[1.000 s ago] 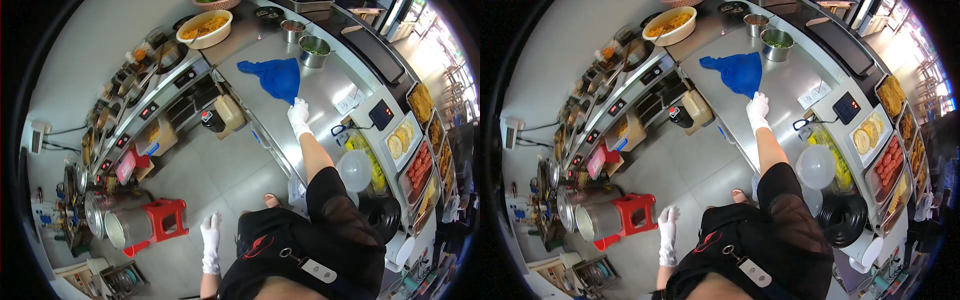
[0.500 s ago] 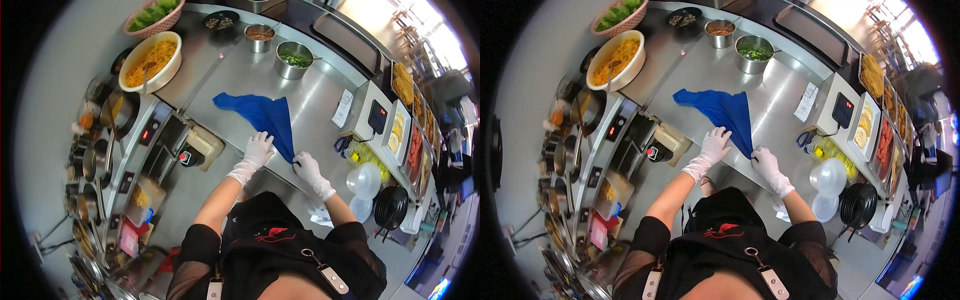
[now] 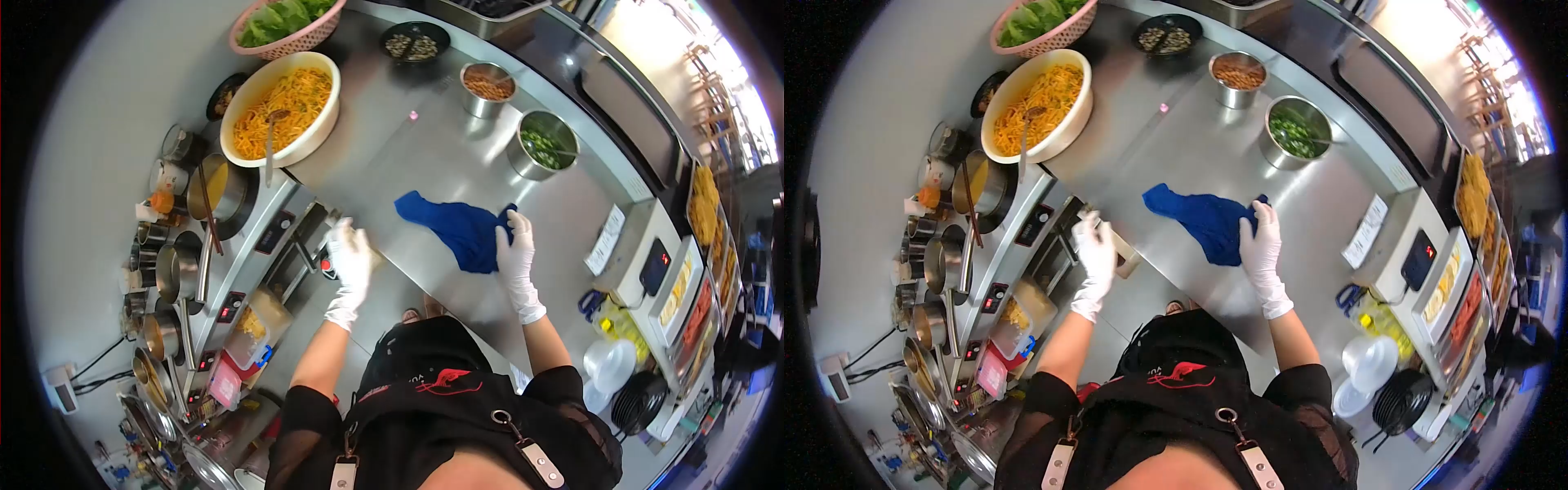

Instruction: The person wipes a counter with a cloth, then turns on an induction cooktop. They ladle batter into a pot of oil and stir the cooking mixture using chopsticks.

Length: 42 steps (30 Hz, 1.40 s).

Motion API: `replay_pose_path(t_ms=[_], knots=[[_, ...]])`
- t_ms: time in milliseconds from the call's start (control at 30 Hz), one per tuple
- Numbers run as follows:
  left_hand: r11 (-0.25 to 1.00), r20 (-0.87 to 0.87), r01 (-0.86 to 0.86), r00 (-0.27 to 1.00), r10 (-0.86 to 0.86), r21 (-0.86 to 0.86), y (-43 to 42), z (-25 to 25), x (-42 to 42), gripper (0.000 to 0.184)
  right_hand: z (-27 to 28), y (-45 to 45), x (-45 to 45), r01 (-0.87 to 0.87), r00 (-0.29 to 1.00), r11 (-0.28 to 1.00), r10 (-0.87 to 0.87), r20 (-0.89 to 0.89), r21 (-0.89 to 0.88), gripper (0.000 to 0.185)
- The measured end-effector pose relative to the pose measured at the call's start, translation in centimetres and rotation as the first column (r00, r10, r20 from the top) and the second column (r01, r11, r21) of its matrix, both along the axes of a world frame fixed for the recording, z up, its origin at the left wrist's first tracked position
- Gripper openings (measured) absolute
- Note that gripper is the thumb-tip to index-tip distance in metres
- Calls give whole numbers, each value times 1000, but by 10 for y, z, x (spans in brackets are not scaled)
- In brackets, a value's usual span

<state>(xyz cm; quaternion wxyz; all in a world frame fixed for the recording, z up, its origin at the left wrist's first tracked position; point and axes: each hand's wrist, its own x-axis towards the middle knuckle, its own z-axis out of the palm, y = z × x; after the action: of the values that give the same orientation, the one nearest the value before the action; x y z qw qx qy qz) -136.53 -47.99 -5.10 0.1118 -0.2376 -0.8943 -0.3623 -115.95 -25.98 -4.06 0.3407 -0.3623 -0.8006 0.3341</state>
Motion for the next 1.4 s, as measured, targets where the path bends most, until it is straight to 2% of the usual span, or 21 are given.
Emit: replay_pose_path(t_ms=[33, 100, 133, 167, 233, 300, 367, 400, 433, 467, 500, 533, 567, 600, 633, 667, 700, 833, 1233, 1367, 1400], knots=[[982, 168, -191, 967, 191, -17, -13, 2, -16, 33, 6, 0, -12, -65, 989, 981, 39, 145, 181, 43], [948, 312, -315, 906, 285, 48, -40, -42, -62, 38, 21, -1, -30, -114, 927, 983, 53, 372, 144, 54], [912, 674, -381, 715, 185, 153, -40, -32, -72, 38, 18, -4, -34, -145, 913, 982, 85, 399, 123, 59], [883, 846, -432, 527, 82, 184, -46, -43, -85, 31, 13, -9, -34, -173, 898, 979, 113, 426, 106, 64], [825, 932, -514, 361, -40, 235, -42, -43, -96, 23, 6, -22, -36, -326, 890, 937, 260, 375, 125, 67], [791, 942, -561, 332, -53, 242, -37, -50, -103, 20, -14, -38, -39, -395, 840, 871, 214, 498, 292, 49], [758, 952, -606, 299, -63, 240, -33, -55, -109, 18, -56, -38, -41, -432, 827, 877, 292, 481, 211, 30], [735, 943, -608, 308, -129, 299, -31, -47, -111, 16, -44, -37, -55, -346, 917, 920, 289, 276, 186, 19], [712, 930, -607, 314, -193, 353, -30, -36, -113, 14, -44, -35, -67, -229, 971, 967, 219, 99, 108, 17], [674, 914, -618, 303, -269, 403, -28, -25, -116, 10, -43, -33, -79, -30, 998, 973, 16, -64, -229, 17], [654, 898, -616, 309, -312, 439, -22, 2, -115, 10, -41, -29, -93, 107, 962, 825, -228, -153, -555, 18], [678, 882, -567, 344, -321, 468, -19, 23, -118, 12, -38, -21, -102, 129, 936, 717, -315, -154, -685, 35], [698, 864, -519, 381, -329, 494, -17, 40, -121, 14, -34, -19, -115, 129, 936, 721, -315, -155, -681, 35], [694, 858, -516, 394, -329, 502, -14, 55, -123, 16, -31, -19, -132, 62, 998, 969, -56, 33, -240, 44], [700, 834, -476, 435, -339, 533, -14, 60, -127, 16, -31, -19, -149, -160, 943, 963, 85, 321, 216, 54], [722, 832, -447, 443, -335, 528, -15, 68, -128, 15, -37, -19, -167, -232, 839, 939, 61, 541, 253, 66], [743, 828, -415, 451, -333, 525, -13, 80, -129, 14, -38, -10, -188, -243, 831, 931, 56, 553, 272, 63], [736, 822, -415, 459, -337, 534, -10, 107, -132, 9, -63, 54, -294, -110, 883, 899, -107, 456, 424, 60], [766, 850, -445, 469, -241, 463, -40, 138, -162, 5, -86, 147, -526, -172, 956, 865, 30, 292, 472, 46], [747, 858, -477, 453, -243, 463, -41, 133, -164, 15, -84, 134, -534, -401, 912, 811, 311, 266, 426, 40], [762, 859, -458, 450, -244, 457, -43, 131, -164, 12, -85, 127, -528, -519, 854, 721, 424, 300, 458, 40]])
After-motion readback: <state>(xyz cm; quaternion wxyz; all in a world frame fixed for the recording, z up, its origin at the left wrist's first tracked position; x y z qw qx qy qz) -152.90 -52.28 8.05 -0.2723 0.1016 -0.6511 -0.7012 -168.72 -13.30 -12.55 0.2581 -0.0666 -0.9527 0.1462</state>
